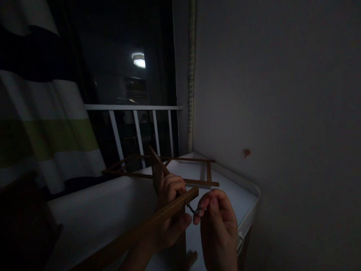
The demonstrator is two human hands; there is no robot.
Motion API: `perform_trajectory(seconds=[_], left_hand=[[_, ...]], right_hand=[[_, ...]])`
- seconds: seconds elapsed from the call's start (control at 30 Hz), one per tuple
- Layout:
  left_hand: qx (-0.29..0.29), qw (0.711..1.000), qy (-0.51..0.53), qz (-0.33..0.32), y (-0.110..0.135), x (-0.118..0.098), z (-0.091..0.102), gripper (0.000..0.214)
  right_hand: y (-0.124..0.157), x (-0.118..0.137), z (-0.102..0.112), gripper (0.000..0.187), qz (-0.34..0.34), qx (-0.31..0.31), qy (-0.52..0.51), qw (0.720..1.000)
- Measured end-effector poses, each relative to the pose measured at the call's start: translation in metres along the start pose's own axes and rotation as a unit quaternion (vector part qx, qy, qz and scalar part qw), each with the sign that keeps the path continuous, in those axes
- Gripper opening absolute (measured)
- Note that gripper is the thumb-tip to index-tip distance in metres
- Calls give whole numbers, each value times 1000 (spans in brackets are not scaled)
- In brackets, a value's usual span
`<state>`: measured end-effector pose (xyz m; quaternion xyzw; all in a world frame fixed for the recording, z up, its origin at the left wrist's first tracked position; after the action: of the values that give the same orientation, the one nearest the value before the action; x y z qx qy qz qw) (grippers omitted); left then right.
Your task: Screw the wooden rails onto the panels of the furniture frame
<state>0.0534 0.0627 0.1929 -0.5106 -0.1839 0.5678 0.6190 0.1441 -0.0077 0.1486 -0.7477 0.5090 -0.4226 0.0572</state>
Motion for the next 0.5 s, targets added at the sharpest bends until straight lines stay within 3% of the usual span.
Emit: perform_trajectory(seconds=[0.17, 0.3, 0.4, 0.5], left_hand=[[-1, 1000, 2, -2, -1, -1, 1, 44], [6, 1000, -5, 0, -2, -2, 1, 45], [2, 1000, -1, -4, -3, -2, 2, 53], [0, 1000, 8, 3, -3, -1, 3, 60]], right_hand=[[3, -5, 6, 9, 5, -9, 24, 1000], [9, 4, 13, 11, 69, -45, 134, 988], [17, 15, 17, 12, 149, -73, 253, 953], [25, 22, 15, 15, 238, -52, 337, 909]])
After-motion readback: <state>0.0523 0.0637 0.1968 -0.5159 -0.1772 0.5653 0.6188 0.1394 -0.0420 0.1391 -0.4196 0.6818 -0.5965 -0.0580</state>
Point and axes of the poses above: each hand's wrist, its own y-axis away from the middle knuckle, its own z-axis out of the back of the hand, x = y × z, the point moved 10 cm from there along -y, towards the middle knuckle, and after that the axes turned 2 degrees about x, right-handed, at the moved point
